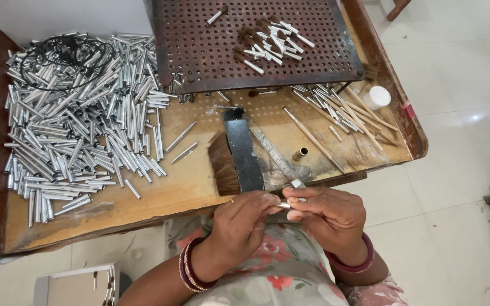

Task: Assembling small metal tubes onto wooden sticks at a workbench.

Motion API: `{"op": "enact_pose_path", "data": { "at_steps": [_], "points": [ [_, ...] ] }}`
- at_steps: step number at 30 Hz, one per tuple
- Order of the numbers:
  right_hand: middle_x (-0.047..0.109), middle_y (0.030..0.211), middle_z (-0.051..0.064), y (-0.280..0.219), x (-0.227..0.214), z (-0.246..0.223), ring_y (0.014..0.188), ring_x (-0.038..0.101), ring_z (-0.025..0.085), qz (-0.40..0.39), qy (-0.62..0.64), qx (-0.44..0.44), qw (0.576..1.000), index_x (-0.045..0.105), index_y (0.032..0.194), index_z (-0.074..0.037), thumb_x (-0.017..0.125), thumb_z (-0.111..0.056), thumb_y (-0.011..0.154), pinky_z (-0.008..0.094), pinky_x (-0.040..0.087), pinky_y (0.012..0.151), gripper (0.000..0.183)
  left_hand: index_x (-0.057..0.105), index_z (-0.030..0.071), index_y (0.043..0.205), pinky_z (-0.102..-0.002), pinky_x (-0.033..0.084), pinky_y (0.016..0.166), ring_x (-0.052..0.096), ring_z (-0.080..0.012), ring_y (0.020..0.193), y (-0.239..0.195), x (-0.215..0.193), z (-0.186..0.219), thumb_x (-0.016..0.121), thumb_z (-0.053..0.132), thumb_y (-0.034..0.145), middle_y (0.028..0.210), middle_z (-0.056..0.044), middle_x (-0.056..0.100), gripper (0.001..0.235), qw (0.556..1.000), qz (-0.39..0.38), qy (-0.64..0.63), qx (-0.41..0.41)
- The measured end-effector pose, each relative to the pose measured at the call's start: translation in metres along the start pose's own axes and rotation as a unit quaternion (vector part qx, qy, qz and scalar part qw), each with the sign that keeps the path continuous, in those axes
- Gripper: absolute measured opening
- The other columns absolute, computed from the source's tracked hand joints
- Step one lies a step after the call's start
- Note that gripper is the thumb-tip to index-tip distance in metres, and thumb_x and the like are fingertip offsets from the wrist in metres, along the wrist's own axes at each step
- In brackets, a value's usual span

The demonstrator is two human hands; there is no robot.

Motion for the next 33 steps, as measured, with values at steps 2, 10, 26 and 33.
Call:
{"op": "enact_pose_path", "data": {
  "at_steps": [2,10,26,33],
  "points": [
    [0.078,0.109,0.019,-0.002,0.001,0.002,0.096,0.080,0.021,-0.020,0.022,-0.002,1.000,0.075,0.101,0.000,0.082,-0.002,0.084,0.028,0.065,0.082,0.019,0.065,-0.002,0.112,-0.036,0.061,0.080,0.074,-0.0318,0.095,0.003,-0.004,0.003,0.070,-0.012,0.081,0.104,-0.015,0.073,0.032,1.000,-0.028,0.005,-0.007],
    [0.071,0.116,0.021,-0.032,0.006,0.035,0.102,0.071,0.024,0.022,0.093,0.034,0.995,0.070,0.118,0.005,0.086,-0.027,0.078,0.034,0.060,0.088,0.054,0.063,-0.003,0.110,-0.036,0.062,0.080,0.074,-0.0320,0.095,-0.002,-0.005,0.000,0.066,-0.015,0.082,0.104,-0.015,0.071,0.031,1.000,0.006,-0.017,-0.015],
    [0.065,0.127,0.023,-0.028,0.041,0.019,0.116,0.066,0.037,0.063,-0.130,-0.146,0.979,0.055,0.137,0.003,0.040,-0.048,0.112,0.044,0.054,0.102,0.058,0.068,0.001,0.103,-0.029,0.059,0.075,0.075,-0.0208,0.086,-0.005,-0.002,0.002,0.073,0.000,0.093,0.096,-0.011,0.074,0.011,0.980,0.015,-0.143,-0.135],
    [0.079,0.103,0.016,-0.037,0.023,0.041,0.081,0.076,0.019,0.024,0.159,0.037,0.986,0.072,0.111,0.001,0.079,-0.013,0.097,0.028,0.060,0.068,0.022,0.069,-0.001,0.106,-0.030,0.056,0.085,0.068,-0.0159,0.099,-0.006,0.009,-0.014,0.074,0.004,0.092,0.107,-0.008,0.070,0.015,0.893,0.013,-0.387,-0.231]
  ]
}}
Point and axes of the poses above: each hand's wrist, its own y-axis towards the middle knuckle, its own x-axis out of the palm, z = x × y, the point moved 1 cm from there along y, towards the middle knuckle
